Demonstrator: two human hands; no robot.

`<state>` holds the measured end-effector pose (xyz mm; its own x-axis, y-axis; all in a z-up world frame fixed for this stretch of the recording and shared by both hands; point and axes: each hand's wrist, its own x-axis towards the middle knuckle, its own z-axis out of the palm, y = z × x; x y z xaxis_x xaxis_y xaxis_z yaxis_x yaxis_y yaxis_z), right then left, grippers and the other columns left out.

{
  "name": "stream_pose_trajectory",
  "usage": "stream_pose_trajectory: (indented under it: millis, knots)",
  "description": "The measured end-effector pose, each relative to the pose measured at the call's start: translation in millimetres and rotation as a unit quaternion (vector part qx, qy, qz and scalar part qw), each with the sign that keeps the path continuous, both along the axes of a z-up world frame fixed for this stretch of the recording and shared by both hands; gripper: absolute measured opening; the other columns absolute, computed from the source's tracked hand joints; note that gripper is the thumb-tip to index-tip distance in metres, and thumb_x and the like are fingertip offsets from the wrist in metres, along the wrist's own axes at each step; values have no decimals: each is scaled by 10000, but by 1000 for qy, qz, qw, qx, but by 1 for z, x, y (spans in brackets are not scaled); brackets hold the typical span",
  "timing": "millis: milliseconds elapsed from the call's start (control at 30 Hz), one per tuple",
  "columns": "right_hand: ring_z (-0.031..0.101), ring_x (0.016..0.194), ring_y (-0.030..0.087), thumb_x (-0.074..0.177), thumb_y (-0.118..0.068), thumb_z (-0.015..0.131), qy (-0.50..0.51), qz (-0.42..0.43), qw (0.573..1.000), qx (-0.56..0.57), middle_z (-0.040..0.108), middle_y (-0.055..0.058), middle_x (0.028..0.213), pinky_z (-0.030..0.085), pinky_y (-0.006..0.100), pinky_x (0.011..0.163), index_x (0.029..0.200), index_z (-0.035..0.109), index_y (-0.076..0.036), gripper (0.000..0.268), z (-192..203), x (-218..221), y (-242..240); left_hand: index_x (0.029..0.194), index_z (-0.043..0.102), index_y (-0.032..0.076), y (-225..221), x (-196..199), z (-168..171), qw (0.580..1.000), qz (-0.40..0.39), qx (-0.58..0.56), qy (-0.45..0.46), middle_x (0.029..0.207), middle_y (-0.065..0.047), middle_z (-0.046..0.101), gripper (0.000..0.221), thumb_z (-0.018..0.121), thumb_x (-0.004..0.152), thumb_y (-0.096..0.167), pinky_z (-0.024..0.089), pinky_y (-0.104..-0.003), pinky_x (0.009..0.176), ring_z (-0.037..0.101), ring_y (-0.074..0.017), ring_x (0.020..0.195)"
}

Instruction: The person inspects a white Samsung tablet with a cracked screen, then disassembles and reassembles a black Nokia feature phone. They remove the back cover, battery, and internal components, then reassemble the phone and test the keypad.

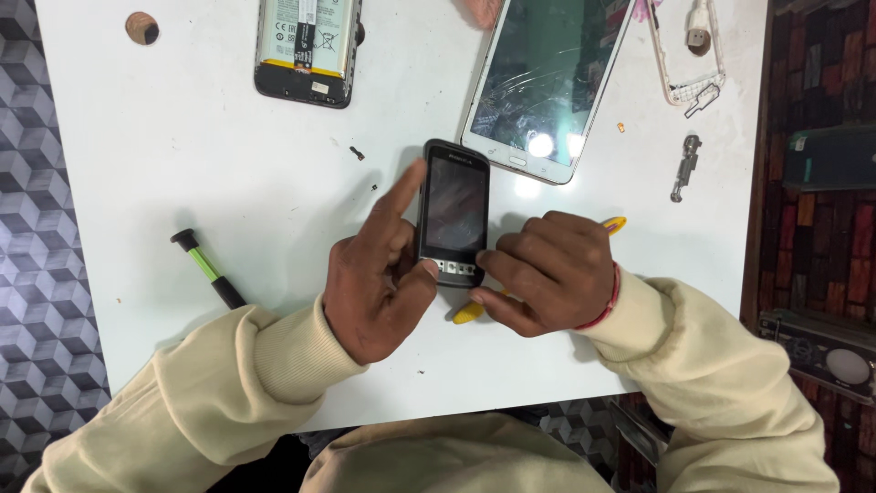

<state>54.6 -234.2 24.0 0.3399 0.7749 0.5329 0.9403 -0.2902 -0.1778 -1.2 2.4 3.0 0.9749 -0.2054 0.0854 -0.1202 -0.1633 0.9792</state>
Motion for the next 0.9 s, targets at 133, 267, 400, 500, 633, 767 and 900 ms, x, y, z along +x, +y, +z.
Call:
stream_pose_trajectory:
  millis: [133, 267, 400, 500, 633, 767, 900]
  knots:
    - [590, 620, 195, 919, -444, 784, -9, 0, 1000, -26, 665, 80, 875, 438, 315, 501, 1040, 721, -48, 419, 6, -1, 4, 1511, 447, -24, 0, 2, 3, 998, -38, 53, 6, 614, -75, 574, 700, 606, 832, 36, 482, -317, 498, 588, -158, 487]
    - [653, 793, 246, 923, -476, 753, -1, 3, 998, -64, 701, 114, 1027, 489, 352, 603, 1095, 726, -49, 461, 12, -2, 10, 1473, 458, -54, -6, 1, 3, 989, -76, 87, -92, 761, -120, 678, 637, 594, 860, 53, 559, -351, 583, 685, -241, 604]
    - [677, 907, 271, 910, -399, 736, -1, 29, 996, -86, 700, 120, 1090, 519, 385, 685, 1090, 730, -51, 391, 14, 1, 12, 1305, 612, 1, 0, 4, 6, 969, -54, 207, -124, 634, -68, 681, 449, 632, 863, 83, 525, -390, 508, 662, -250, 513]
    - [676, 913, 273, 889, -353, 731, 19, 41, 994, -98, 700, 110, 1075, 513, 400, 709, 1089, 744, -58, 356, 14, 1, 12, 1185, 679, 12, 19, 13, 8, 953, 12, 181, -240, 729, -67, 691, 332, 621, 860, 38, 526, -374, 554, 666, -242, 582]
    - [670, 907, 256, 921, -390, 732, 4, 41, 995, -93, 723, 104, 1097, 504, 405, 751, 1055, 743, -70, 347, 13, -1, 12, 1075, 743, 36, 32, 34, 5, 951, 66, 195, -229, 684, -73, 647, 217, 641, 891, -14, 503, -367, 544, 635, -234, 564]
    - [668, 863, 237, 946, -402, 754, 1, 29, 997, -67, 727, 83, 1039, 505, 396, 758, 1043, 752, -65, 350, 10, -2, 13, 1000, 767, 85, 24, 38, 8, 920, 79, 230, -307, 657, -58, 611, 192, 700, 835, 15, 459, -367, 517, 593, -231, 557]
    - [675, 849, 251, 935, -334, 778, 4, 15, 999, -44, 743, 93, 986, 508, 388, 759, 1033, 758, -38, 312, 4, -3, 10, 827, 697, 75, 54, 30, 24, 805, 119, 378, -442, 592, -30, 536, 72, 759, 818, 39, 384, -349, 472, 515, -205, 504]
